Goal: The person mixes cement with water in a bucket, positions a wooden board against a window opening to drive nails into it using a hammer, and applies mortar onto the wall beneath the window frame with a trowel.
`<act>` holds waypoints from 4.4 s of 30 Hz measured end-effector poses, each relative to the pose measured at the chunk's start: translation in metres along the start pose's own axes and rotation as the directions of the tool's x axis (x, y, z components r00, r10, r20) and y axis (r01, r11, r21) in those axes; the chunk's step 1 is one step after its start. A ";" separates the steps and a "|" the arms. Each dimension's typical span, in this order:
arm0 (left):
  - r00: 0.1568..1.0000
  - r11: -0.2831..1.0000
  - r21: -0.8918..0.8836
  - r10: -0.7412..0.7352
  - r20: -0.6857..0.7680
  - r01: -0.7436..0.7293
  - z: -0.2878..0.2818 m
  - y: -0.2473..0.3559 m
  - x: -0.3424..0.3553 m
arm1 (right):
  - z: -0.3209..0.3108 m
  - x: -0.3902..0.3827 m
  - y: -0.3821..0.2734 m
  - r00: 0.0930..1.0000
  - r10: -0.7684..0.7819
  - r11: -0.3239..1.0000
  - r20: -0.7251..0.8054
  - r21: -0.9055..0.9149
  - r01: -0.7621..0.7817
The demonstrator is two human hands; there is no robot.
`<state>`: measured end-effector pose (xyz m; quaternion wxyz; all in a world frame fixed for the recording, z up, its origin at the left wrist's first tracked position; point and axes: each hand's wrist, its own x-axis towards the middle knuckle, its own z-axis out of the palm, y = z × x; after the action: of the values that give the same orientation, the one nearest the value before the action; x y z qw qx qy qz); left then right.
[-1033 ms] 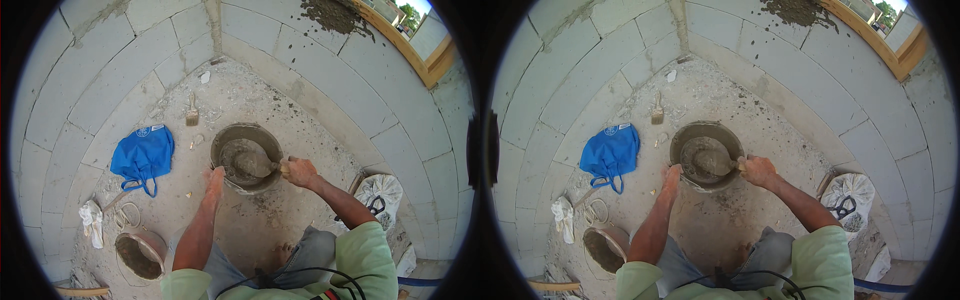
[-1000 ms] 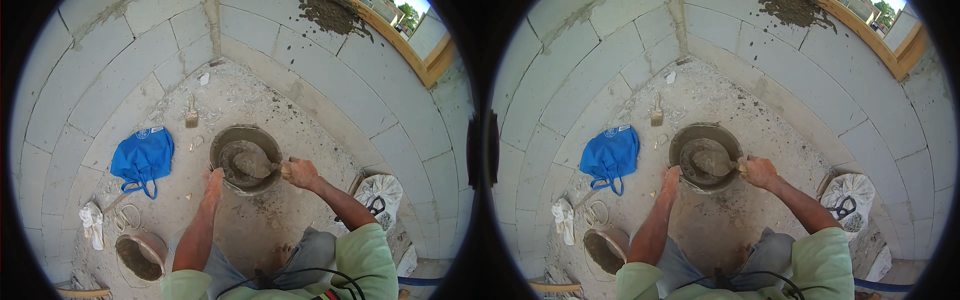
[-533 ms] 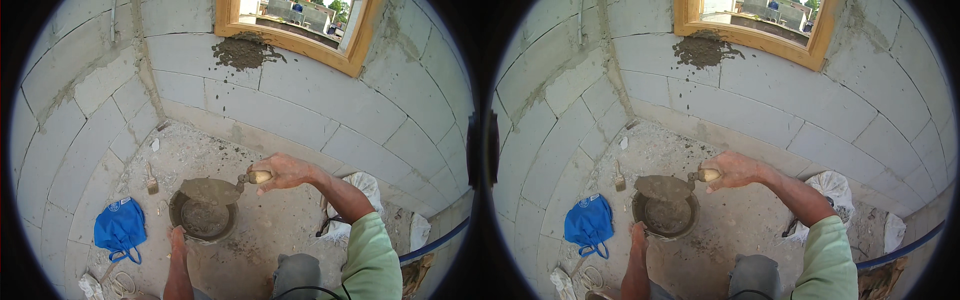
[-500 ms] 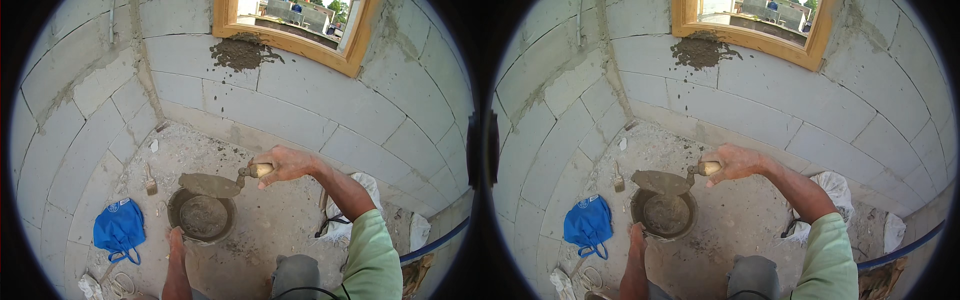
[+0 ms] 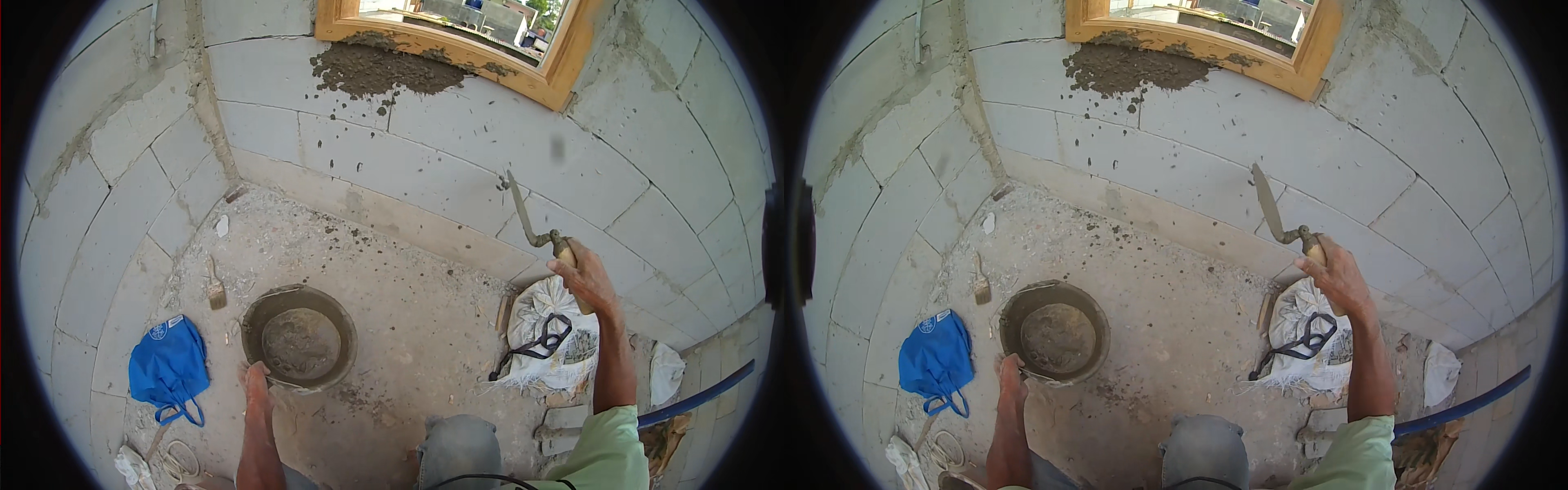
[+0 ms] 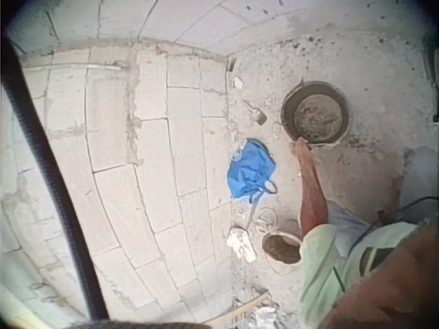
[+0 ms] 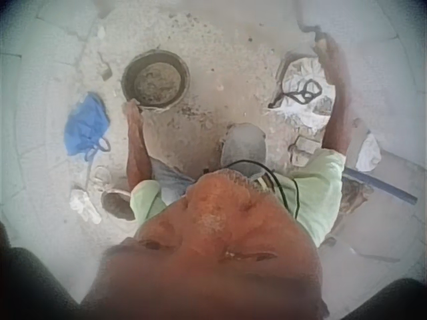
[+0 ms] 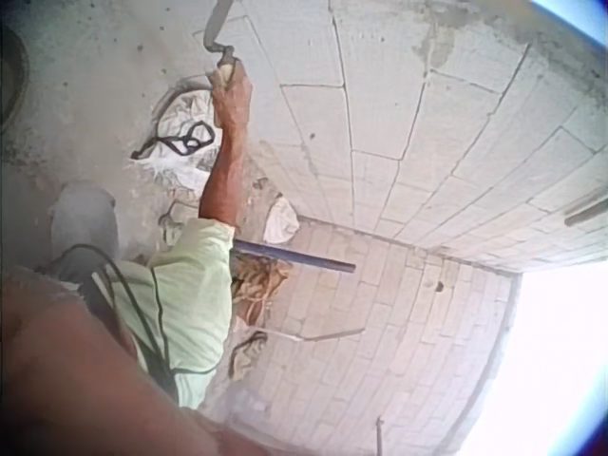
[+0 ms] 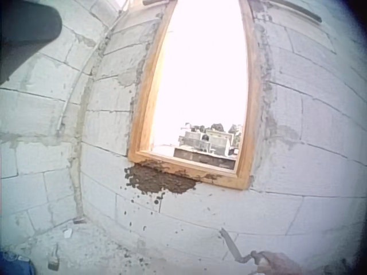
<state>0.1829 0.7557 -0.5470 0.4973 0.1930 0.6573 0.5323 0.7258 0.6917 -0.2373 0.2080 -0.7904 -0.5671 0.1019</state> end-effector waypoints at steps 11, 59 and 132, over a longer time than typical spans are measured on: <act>0.995 0.999 0.049 -0.020 0.093 0.016 0.020 0.023 -0.051 | 0.181 -0.044 -0.060 0.801 -0.246 0.859 0.545 -0.262 0.441; 0.994 0.995 0.103 -0.027 0.102 0.016 0.015 0.001 -0.029 | -0.078 -0.027 0.026 0.996 0.089 0.995 0.027 -0.038 -0.088; 0.995 0.976 0.213 0.030 0.092 -0.049 0.020 -0.009 -0.045 | 0.139 -0.066 0.010 0.898 -0.227 0.873 0.377 -0.330 0.360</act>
<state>0.2220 0.7273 -0.5338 0.4912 0.2821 0.6846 0.4588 0.6573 0.6570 -0.3709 -0.0378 -0.6910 -0.7171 0.0825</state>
